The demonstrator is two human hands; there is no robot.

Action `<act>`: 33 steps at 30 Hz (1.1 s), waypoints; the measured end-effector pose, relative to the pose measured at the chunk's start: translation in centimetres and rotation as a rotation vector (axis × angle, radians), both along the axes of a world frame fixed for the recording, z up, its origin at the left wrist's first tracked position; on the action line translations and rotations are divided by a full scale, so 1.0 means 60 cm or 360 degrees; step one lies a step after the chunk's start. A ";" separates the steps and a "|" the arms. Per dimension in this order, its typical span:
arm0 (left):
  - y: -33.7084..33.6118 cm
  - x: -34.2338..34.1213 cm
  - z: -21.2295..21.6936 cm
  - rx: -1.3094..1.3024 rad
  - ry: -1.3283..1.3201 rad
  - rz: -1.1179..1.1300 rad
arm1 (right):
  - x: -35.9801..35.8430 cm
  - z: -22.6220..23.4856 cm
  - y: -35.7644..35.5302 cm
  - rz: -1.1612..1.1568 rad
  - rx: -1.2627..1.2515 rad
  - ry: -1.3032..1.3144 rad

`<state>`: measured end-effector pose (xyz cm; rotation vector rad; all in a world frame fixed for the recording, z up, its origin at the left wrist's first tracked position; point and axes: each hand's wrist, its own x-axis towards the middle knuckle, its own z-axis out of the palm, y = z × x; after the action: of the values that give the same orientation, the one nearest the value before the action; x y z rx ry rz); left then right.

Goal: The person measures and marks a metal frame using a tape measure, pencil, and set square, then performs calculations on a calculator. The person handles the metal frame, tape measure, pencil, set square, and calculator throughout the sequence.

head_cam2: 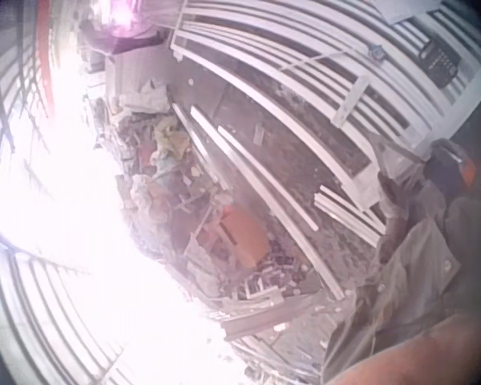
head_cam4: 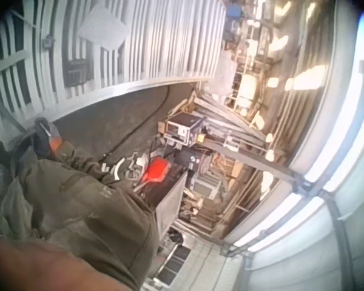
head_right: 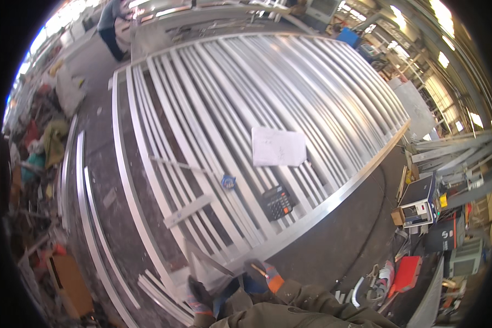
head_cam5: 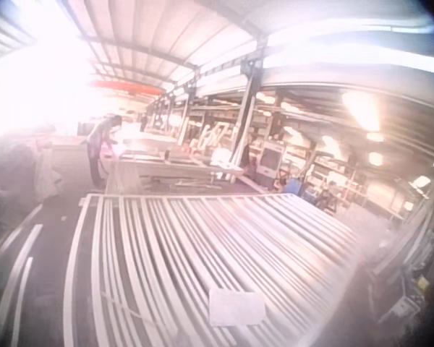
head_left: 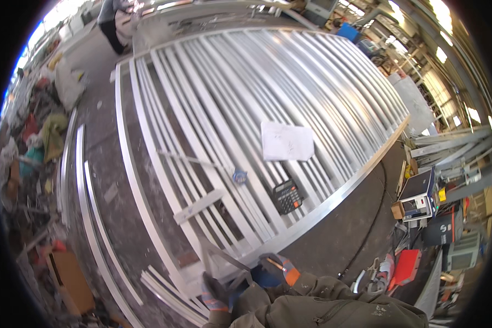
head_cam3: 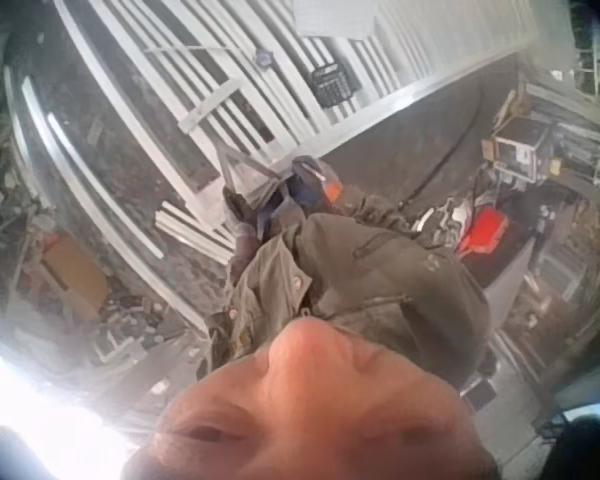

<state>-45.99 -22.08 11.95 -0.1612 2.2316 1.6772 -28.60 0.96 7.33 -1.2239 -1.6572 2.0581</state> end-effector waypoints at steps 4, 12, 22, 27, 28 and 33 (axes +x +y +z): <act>0.065 -0.008 0.009 -0.0370 0.0564 -0.0971 | -0.025 0.092 -0.008 0.0444 0.0525 -0.0082; 0.176 0.011 0.056 -0.0191 0.0544 -0.1088 | 0.005 0.130 0.086 0.0249 0.0172 -0.0374; 0.283 0.131 0.029 -0.0356 -0.0167 -0.1009 | 0.080 0.179 0.296 0.0361 0.0358 -0.0360; 0.286 0.169 -0.018 -0.0111 -0.0404 -0.0982 | 0.121 0.133 0.346 0.0379 0.0252 -0.0293; 0.282 0.172 -0.026 -0.0069 -0.0476 -0.0957 | 0.123 0.123 0.347 0.0371 0.0245 -0.0276; 0.273 0.181 -0.045 0.0008 -0.0533 -0.0780 | 0.118 0.101 0.342 0.0324 0.0122 -0.0223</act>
<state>-35.12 -5.72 9.22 0.0958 1.8296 1.2836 -21.51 21.49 13.41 -1.2461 -1.9799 2.0403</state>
